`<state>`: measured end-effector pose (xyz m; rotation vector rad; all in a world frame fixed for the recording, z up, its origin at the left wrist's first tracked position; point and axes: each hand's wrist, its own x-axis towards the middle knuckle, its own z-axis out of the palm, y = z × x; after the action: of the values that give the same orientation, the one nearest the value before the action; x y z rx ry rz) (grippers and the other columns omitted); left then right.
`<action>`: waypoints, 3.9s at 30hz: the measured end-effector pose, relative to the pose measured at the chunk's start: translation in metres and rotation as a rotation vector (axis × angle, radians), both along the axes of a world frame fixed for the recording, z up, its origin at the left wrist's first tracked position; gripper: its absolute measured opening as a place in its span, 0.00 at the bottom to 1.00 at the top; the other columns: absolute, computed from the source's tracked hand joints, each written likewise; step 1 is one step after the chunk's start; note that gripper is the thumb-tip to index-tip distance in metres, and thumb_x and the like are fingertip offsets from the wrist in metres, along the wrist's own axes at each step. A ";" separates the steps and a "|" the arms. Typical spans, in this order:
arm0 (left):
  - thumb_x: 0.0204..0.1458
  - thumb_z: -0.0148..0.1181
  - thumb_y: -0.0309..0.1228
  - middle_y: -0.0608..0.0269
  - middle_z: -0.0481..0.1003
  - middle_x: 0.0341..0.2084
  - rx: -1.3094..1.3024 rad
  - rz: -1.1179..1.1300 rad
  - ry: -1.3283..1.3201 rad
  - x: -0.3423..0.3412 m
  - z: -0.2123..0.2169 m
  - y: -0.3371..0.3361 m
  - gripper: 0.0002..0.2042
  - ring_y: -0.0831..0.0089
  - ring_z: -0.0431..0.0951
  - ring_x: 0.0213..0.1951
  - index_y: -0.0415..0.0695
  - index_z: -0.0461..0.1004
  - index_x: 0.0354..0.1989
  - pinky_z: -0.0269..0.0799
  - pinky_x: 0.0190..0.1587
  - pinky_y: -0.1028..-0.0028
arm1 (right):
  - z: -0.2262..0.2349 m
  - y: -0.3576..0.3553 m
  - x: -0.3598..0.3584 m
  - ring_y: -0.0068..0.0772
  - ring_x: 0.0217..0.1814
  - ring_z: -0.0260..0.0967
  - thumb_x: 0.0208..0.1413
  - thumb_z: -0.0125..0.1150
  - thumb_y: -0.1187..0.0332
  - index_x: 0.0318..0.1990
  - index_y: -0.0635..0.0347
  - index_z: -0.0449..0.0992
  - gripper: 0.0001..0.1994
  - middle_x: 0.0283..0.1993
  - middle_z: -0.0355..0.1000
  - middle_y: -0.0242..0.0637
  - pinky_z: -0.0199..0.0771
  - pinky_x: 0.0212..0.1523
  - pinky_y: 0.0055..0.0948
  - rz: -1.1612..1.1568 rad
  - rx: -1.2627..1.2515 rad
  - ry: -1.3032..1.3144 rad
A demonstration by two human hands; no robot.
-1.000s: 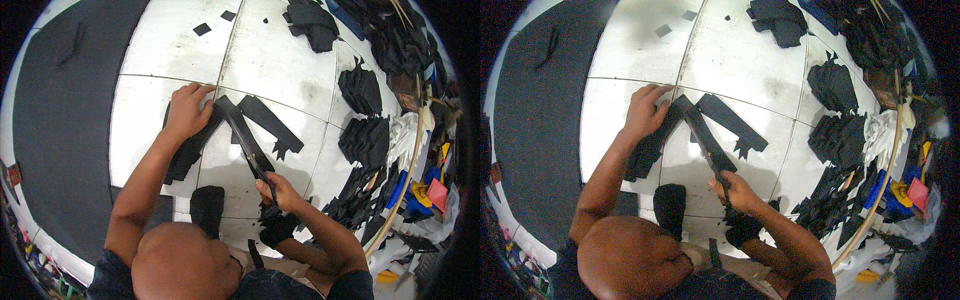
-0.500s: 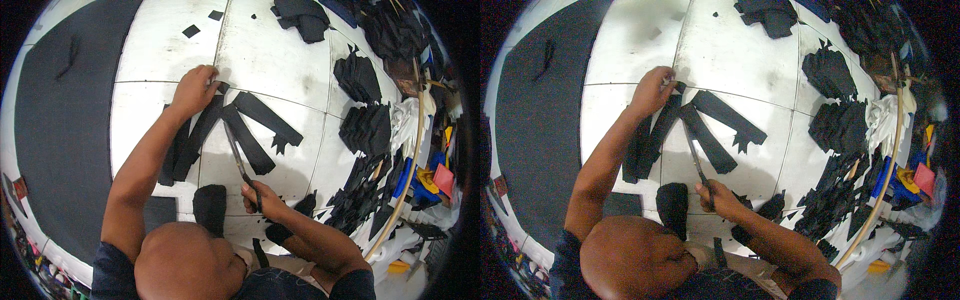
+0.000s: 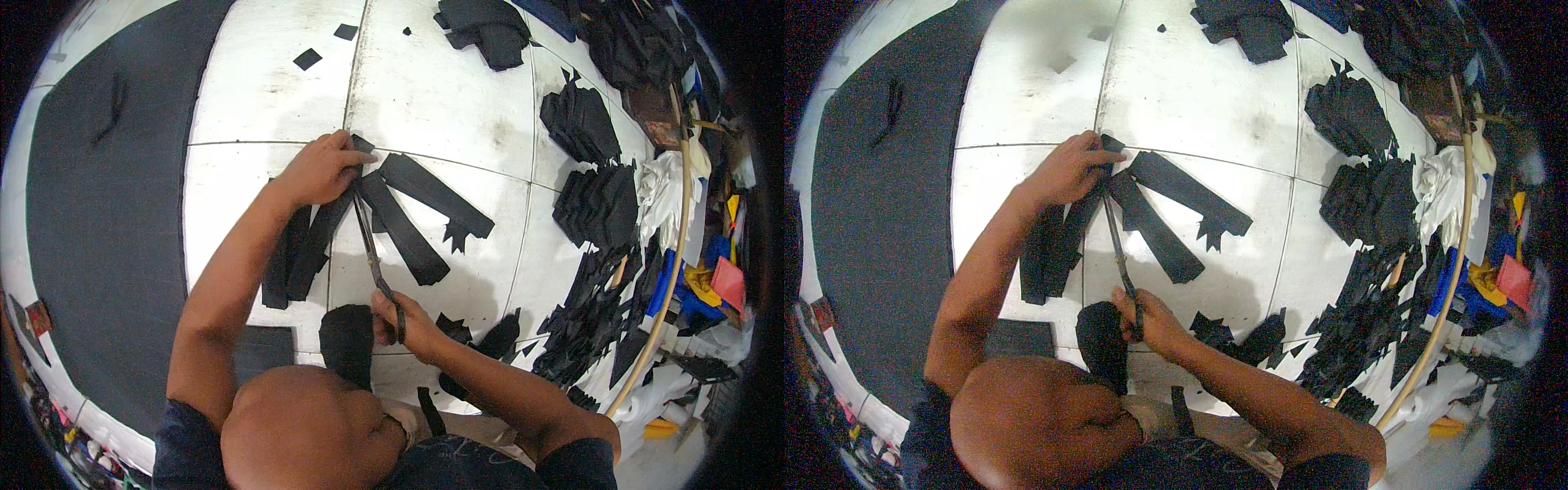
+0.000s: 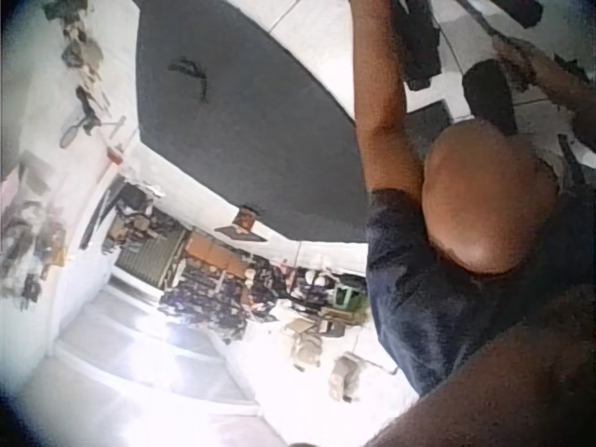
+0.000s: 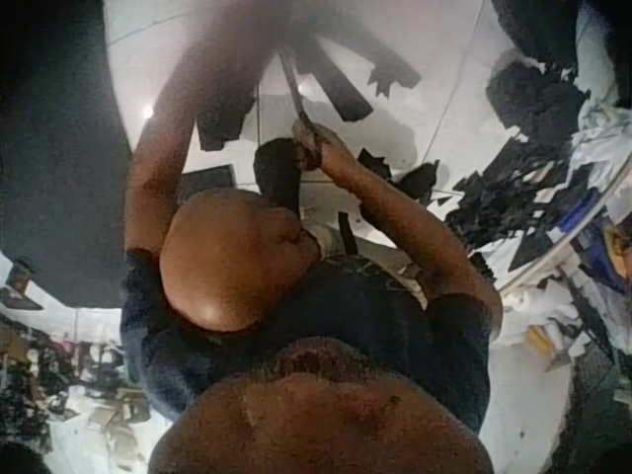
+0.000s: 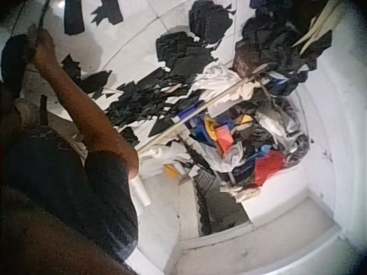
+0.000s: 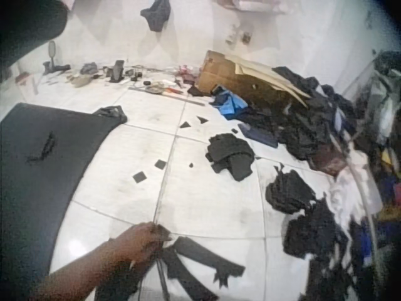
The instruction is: The person cuts a large black sheet into smaller rectangular pieces using scissors, then stacks the cut pieces on the floor. The person repeatedly picks up the sheet, cuts strips, and organizes the resulting pieces into a growing pile.
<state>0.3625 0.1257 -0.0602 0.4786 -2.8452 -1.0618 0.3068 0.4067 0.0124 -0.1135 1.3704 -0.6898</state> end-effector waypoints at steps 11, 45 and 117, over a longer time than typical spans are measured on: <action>0.52 0.58 0.28 0.56 0.73 0.38 -0.283 -0.003 -0.066 -0.009 0.005 -0.023 0.07 0.55 0.75 0.44 0.46 0.78 0.39 0.71 0.48 0.60 | -0.007 0.004 0.000 0.26 0.25 0.64 0.63 0.48 0.42 0.37 0.60 0.67 0.25 0.25 0.65 0.33 0.66 0.29 0.29 -0.021 -0.005 -0.019; 0.48 0.61 0.36 0.52 0.74 0.44 0.231 0.242 -0.363 0.022 0.025 0.027 0.17 0.55 0.72 0.52 0.42 0.75 0.45 0.50 0.59 0.50 | 0.010 -0.022 -0.002 0.26 0.26 0.64 0.62 0.50 0.43 0.38 0.60 0.68 0.24 0.25 0.64 0.33 0.66 0.28 0.28 -0.048 0.016 0.057; 0.43 0.68 0.35 0.52 0.68 0.49 -0.155 -0.230 -0.060 -0.083 0.008 0.051 0.29 0.54 0.67 0.53 0.46 0.69 0.56 0.63 0.56 0.56 | -0.031 0.031 -0.218 0.59 0.60 0.63 0.48 0.65 0.66 0.55 0.66 0.67 0.26 0.56 0.63 0.58 0.64 0.61 0.46 0.537 -0.073 1.435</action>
<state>0.2794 0.1770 -0.0525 0.1776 -3.0626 -0.8587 0.0893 0.4372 -0.0184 -1.1634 2.5015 -0.1042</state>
